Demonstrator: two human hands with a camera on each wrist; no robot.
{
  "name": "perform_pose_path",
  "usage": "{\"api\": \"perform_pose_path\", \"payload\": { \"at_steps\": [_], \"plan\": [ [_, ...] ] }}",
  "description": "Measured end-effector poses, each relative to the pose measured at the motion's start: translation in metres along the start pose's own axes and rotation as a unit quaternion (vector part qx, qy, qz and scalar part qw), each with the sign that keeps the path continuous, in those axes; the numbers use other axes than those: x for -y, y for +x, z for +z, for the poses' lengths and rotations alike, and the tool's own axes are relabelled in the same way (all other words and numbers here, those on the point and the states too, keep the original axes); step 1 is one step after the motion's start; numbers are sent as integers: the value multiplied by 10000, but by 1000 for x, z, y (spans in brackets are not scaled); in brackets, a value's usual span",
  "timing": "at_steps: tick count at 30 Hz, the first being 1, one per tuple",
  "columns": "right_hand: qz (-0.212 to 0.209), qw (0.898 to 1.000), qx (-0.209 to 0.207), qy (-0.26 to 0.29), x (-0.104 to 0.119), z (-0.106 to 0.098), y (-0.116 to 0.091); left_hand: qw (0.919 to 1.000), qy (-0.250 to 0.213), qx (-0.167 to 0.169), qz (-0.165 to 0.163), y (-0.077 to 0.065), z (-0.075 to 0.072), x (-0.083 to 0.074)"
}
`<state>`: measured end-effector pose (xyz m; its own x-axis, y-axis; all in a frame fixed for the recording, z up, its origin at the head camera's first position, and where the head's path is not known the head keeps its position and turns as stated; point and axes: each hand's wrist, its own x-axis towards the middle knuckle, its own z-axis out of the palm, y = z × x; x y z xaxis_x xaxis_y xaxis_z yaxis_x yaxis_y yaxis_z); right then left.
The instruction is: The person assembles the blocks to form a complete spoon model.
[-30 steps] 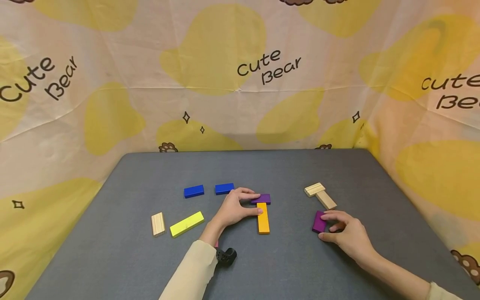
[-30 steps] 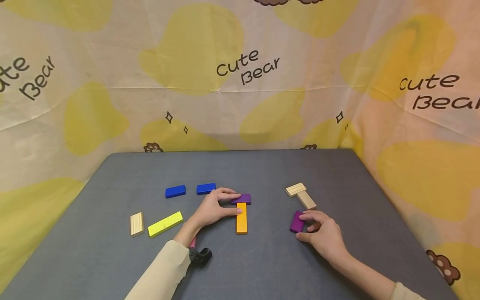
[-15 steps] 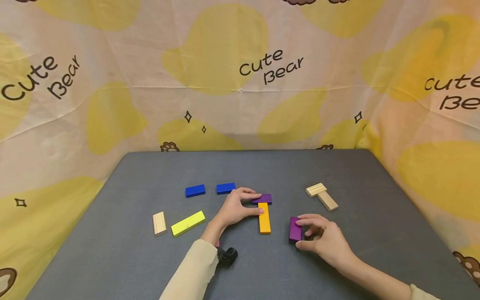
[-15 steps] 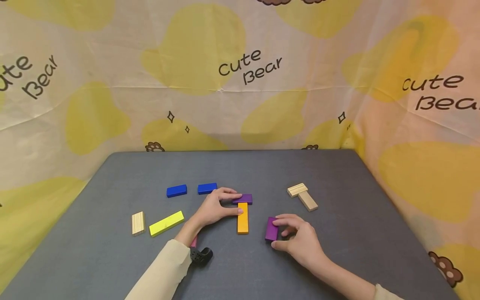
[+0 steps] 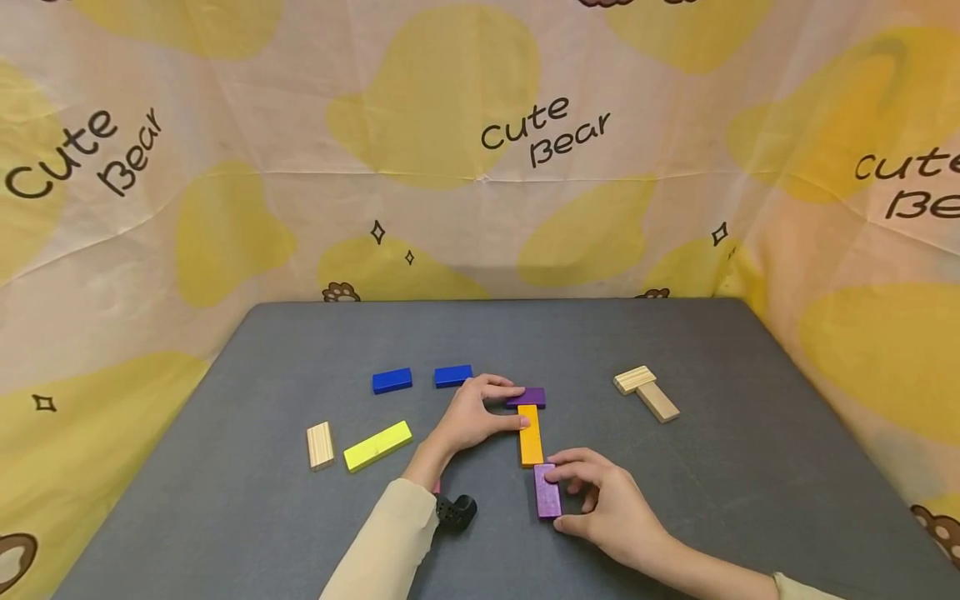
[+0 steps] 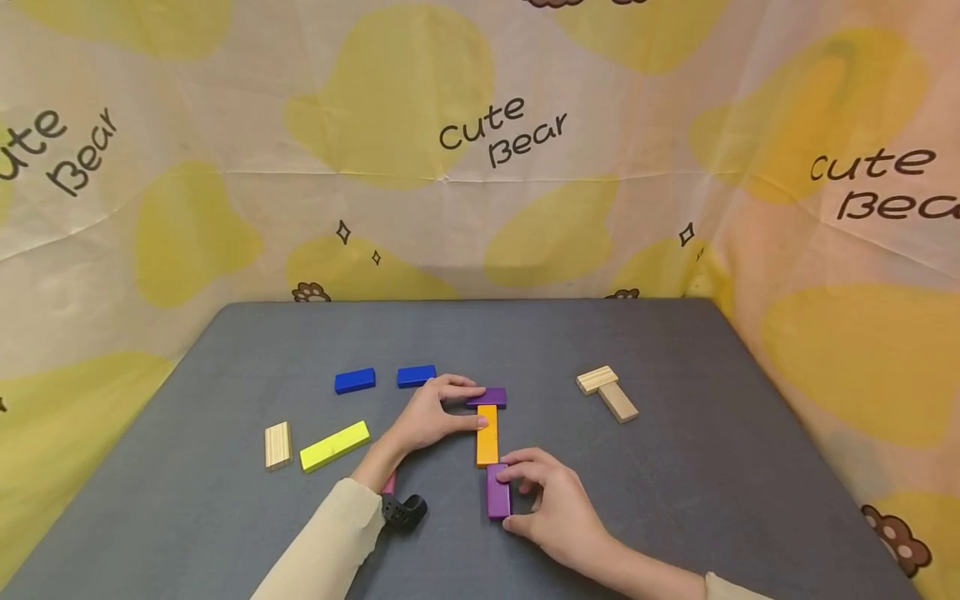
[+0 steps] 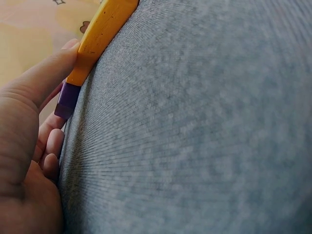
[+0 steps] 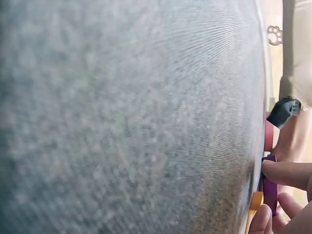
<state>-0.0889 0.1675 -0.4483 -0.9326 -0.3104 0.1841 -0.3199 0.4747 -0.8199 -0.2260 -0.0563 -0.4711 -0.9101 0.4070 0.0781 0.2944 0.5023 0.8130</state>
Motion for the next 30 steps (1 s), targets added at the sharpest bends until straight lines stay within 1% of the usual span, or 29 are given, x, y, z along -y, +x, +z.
{"api": "perform_pose_path", "payload": {
  "at_steps": [3, 11, 18, 23, 30],
  "plan": [
    [-23, 9998, 95, -186, -2, 4, 3, 10000, 1, 1, 20, 0, 0, 0],
    [132, 9972, 266, -682, 0, 8, 8, 10000, 21, 11, 61, 0, 0, -1],
    [140, 9980, 300, -536, 2, 10, 9, 10000, 22, 11, 52, 0, -1, -1],
    [118, 9978, 315, -569, 2, 12, 11, 10000, 40, 10, 68, 1, -1, 0],
    [267, 9976, 349, -534, 2, 12, 13, 9999, 40, 22, 96, 1, 0, 2]
  ]
}}
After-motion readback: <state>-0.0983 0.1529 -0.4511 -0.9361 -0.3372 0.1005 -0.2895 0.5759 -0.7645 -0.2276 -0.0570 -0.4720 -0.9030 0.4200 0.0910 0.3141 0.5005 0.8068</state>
